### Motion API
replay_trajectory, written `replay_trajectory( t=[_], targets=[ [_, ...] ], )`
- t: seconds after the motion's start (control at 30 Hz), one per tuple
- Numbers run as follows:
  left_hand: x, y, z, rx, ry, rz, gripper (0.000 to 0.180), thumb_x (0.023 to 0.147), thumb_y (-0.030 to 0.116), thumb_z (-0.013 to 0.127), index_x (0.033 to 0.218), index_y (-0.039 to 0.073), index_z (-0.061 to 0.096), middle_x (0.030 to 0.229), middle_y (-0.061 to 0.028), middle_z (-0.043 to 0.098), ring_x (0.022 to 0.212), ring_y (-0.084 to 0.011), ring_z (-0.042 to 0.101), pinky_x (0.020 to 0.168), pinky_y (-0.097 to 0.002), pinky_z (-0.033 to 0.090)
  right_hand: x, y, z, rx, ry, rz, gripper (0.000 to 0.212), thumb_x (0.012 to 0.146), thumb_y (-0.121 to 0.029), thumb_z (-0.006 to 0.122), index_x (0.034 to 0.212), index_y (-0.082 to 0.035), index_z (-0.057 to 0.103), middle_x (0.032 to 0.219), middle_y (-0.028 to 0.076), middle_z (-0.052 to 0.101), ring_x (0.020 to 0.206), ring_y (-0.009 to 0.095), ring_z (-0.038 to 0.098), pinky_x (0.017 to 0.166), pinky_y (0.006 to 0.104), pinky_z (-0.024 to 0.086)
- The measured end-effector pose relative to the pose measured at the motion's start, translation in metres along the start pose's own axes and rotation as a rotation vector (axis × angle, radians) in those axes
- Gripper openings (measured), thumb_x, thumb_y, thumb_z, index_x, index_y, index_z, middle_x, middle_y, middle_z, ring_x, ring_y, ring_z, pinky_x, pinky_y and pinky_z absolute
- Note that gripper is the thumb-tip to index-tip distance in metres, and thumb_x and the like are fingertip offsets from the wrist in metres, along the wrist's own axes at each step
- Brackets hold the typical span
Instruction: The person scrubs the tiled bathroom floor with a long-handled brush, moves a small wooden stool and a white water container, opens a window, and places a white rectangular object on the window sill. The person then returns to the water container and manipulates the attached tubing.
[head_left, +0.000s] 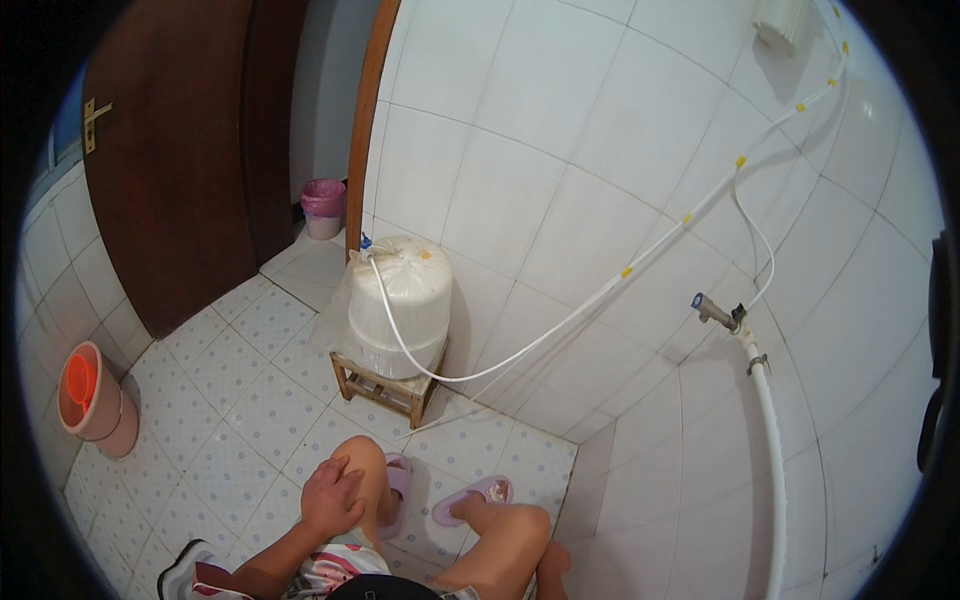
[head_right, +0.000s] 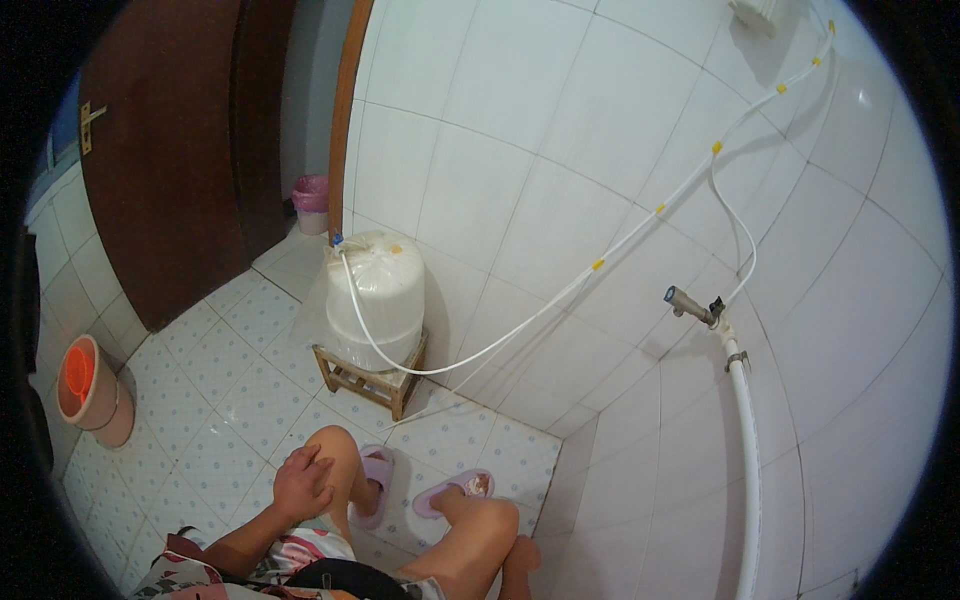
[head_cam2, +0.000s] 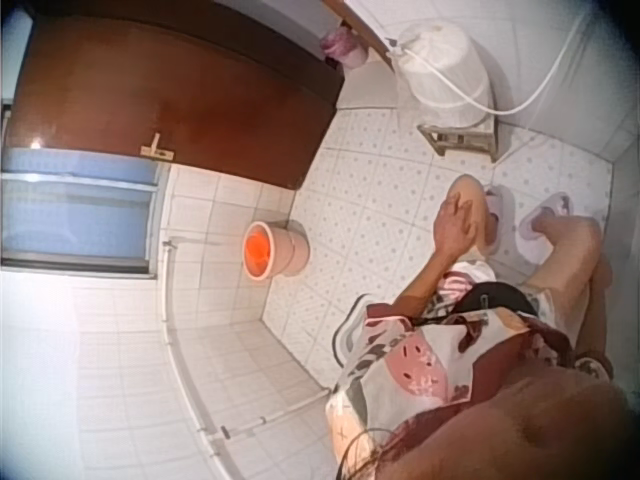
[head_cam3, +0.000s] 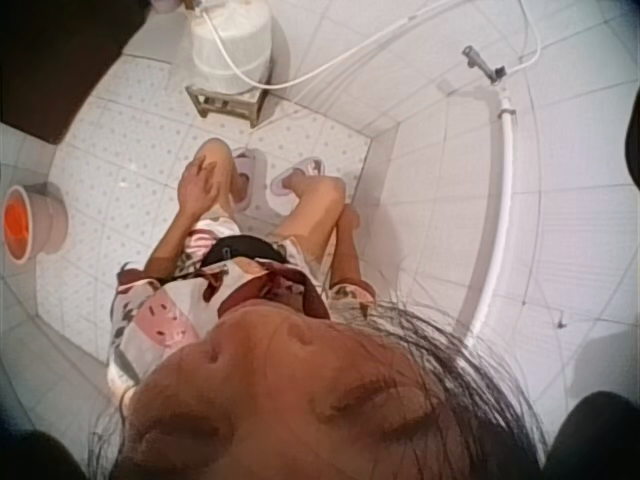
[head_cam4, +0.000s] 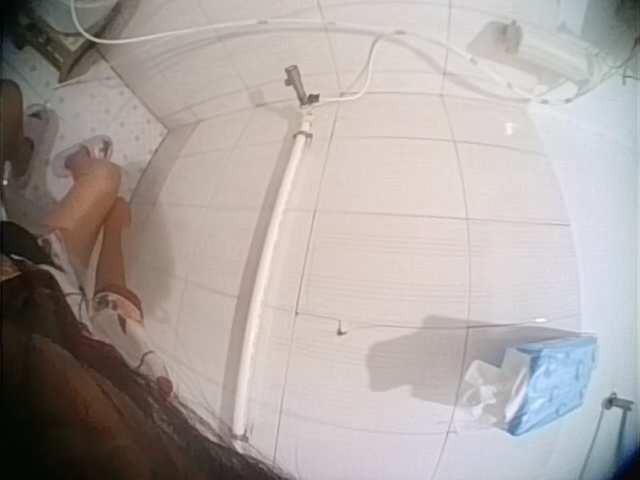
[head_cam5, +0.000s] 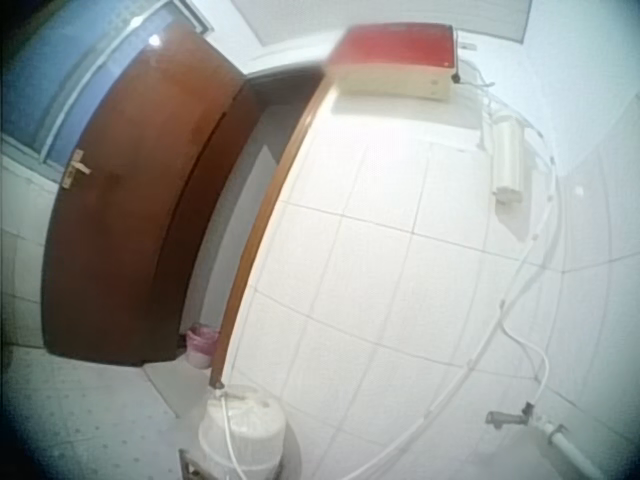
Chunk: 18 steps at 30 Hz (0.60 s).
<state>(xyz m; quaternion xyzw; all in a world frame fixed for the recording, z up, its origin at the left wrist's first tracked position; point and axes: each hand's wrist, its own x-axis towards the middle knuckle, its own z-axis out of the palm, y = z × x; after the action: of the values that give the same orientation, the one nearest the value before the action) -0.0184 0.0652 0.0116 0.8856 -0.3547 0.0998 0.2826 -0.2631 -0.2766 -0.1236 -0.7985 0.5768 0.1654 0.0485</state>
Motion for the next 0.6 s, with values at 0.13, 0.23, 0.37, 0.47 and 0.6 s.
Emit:
replay_trajectory(
  t=[0.13, 0.23, 0.37, 0.47, 0.6],
  targets=[
    [0.001, 0.001, -0.005, 0.023, -0.024, -0.01, 0.045, 0.058, 0.02, 0.064, 0.101, 0.009, 0.06, 0.112, -0.0177, 0.049, 0.101, -0.0344, 0.048, 0.083, -0.0404, 0.043, -0.021, -0.002, -0.007, 0.087, 0.119, -0.098, 0.016, 0.078, -0.02, 0.056, 0.074, -0.008, 0.066, 0.082, 0.01, 0.065, 0.071, 0.025, 0.063, 0.058, 0.037, 0.05],
    [0.005, 0.003, -0.006, -0.004, -0.041, -0.004, 0.045, 0.058, 0.018, 0.064, 0.102, 0.008, 0.059, 0.113, -0.0183, 0.048, 0.101, -0.0343, 0.047, 0.084, -0.0404, 0.042, -0.023, 0.001, -0.013, 0.147, 0.062, -0.131, 0.02, 0.081, -0.022, 0.053, 0.077, -0.006, 0.064, 0.081, 0.012, 0.063, 0.073, 0.028, 0.062, 0.061, 0.039, 0.048],
    [0.01, 0.003, 0.003, 0.017, -0.093, -0.055, 0.045, 0.06, 0.016, 0.064, 0.103, 0.006, 0.059, 0.117, -0.0187, 0.047, 0.104, -0.0343, 0.046, 0.088, -0.0404, 0.04, -0.02, 0.004, -0.011, 0.088, 0.06, -0.165, 0.02, 0.081, -0.019, 0.052, 0.075, -0.005, 0.064, 0.079, 0.013, 0.063, 0.071, 0.028, 0.061, 0.061, 0.0387, 0.048],
    [0.01, 0.01, 0.001, 0.009, -0.099, -0.054, 0.046, 0.064, 0.015, 0.064, 0.108, 0.006, 0.056, 0.122, -0.0191, 0.045, 0.11, -0.0339, 0.044, 0.092, -0.0389, 0.037, -0.024, -0.003, -0.031, 0.111, -0.013, -0.103, 0.015, 0.08, -0.016, 0.054, 0.075, -0.006, 0.064, 0.08, 0.012, 0.064, 0.07, 0.027, 0.062, 0.057, 0.0378, 0.048],
    [0.004, 0.008, 0.008, 0.004, -0.131, -0.07, 0.049, 0.062, 0.013, 0.063, 0.11, 0.006, 0.055, 0.122, -0.0187, 0.045, 0.111, -0.0333, 0.043, 0.093, -0.0395, 0.036, -0.024, -0.01, -0.029, 0.115, -0.044, 0.017, 0.012, 0.075, -0.012, 0.056, 0.073, -0.011, 0.068, 0.08, 0.01, 0.065, 0.069, 0.024, 0.063, 0.053, 0.0348, 0.048]
  ],
)
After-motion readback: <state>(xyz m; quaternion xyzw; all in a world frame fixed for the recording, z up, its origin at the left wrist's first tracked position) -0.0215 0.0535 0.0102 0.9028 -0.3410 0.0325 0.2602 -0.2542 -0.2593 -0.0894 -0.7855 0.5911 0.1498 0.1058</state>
